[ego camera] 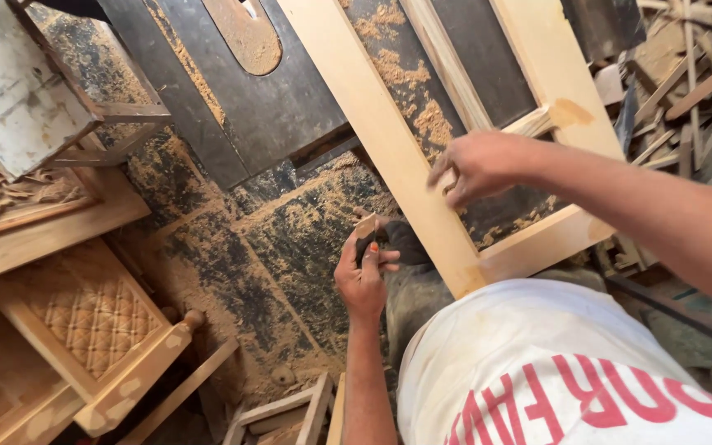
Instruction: Sanding the surface and edges of a wooden door frame in a workshop.
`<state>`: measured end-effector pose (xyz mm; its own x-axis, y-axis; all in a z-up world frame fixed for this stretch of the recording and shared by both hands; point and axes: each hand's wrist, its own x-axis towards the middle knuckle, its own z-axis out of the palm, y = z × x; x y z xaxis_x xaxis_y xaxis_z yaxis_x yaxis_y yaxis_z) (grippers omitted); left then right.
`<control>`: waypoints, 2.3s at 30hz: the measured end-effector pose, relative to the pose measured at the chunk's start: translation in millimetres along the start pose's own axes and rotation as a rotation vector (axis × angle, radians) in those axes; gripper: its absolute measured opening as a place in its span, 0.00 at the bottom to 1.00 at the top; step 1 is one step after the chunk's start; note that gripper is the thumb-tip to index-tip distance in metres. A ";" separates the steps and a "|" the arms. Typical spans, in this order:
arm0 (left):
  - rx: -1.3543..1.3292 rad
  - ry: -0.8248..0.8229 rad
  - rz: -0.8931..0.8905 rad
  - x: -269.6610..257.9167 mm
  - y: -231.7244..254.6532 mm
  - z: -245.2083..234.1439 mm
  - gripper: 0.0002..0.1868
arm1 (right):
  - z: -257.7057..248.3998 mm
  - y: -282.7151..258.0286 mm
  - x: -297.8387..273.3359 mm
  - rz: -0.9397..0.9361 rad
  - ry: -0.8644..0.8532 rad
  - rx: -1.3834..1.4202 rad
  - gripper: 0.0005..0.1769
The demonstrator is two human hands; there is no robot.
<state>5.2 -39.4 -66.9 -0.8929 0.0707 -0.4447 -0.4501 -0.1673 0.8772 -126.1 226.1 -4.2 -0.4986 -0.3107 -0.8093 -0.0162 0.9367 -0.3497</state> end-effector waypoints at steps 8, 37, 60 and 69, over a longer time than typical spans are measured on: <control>-0.043 -0.060 0.042 0.0 -5.3 6.9 0.20 | 99.7 18.0 -54.2 0.138 0.175 1.402 0.33; 0.038 -0.263 -0.137 68.9 28.2 43.1 0.21 | 118.0 13.4 -34.7 -0.010 -0.160 1.873 0.55; -0.065 -0.413 -0.061 77.8 15.7 29.2 0.20 | 110.6 -15.1 -46.5 0.150 0.280 1.591 0.44; 0.132 -0.358 0.028 70.0 17.0 35.3 0.20 | 87.5 -51.4 -79.1 0.039 0.615 0.918 0.36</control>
<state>-65.5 -2.6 -76.7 -0.8422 0.4107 -0.3493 -0.4022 -0.0472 0.9143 -10.0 188.4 36.4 -0.8347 0.0886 -0.5436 0.5314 0.3889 -0.7526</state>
